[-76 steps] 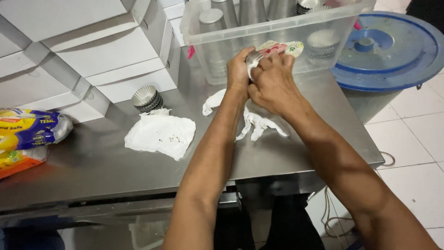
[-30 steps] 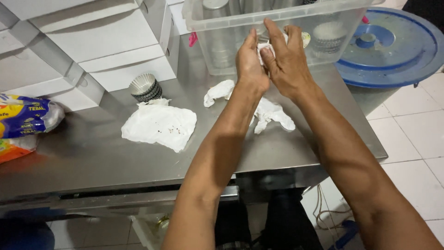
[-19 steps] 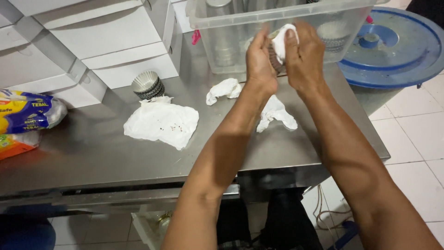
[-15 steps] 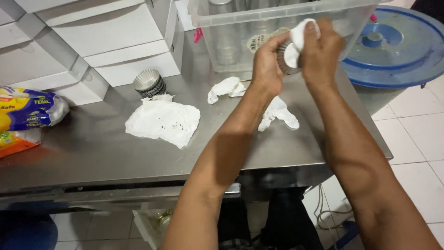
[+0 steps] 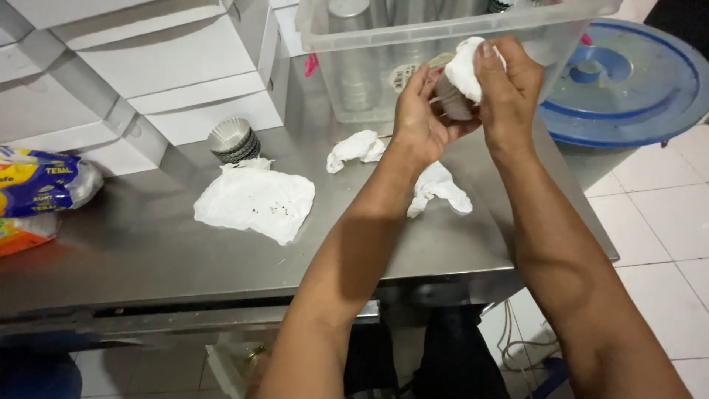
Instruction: Cleaning metal cupcake molds using a tissue
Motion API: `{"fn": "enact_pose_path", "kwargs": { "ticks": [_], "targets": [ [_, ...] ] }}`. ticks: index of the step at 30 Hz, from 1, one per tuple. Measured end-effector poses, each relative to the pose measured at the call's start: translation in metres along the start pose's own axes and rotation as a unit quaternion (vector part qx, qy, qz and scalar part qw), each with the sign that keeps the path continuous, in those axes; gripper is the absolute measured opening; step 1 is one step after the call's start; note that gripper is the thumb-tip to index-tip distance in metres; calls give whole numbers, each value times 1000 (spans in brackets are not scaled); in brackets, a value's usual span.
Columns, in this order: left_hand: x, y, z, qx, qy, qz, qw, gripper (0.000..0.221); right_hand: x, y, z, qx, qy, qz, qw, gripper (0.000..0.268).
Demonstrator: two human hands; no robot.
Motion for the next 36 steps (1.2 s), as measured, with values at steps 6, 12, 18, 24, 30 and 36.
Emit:
{"fn": "enact_pose_path", "kwargs": {
  "ticks": [6, 12, 18, 24, 30, 36],
  "targets": [
    [1, 3, 1, 52, -69, 12, 996, 59, 12, -10, 12, -2, 27, 46, 999, 28],
    [-7, -3, 11, -13, -66, -3, 998, 45, 7, -14, 13, -23, 135, 87, 987, 20],
    [-22, -22, 20, -54, 15, -4, 998, 33, 39, 40, -35, 318, 231, 214, 894, 27],
    [-37, -85, 33, -71, 81, -155, 982, 14, 28, 54, -44, 371, 218, 171, 886, 49],
    [-36, -57, 30, -84, 68, -110, 988, 16, 36, 60, -36, 251, 354, 378, 818, 34],
    [-48, -39, 25, -47, 56, -163, 984, 13, 34, 61, -37, 328, 133, 207, 912, 54]
  ]
}}
Point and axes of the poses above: each hand's wrist, its own y-axis away from the middle knuckle, its own z-axis out of the back of the hand, x = y × z, the point moved 5 cm from there along -y, towards the middle knuckle, and after that the axes turned 15 degrees about -x, right-handed, at the moved point
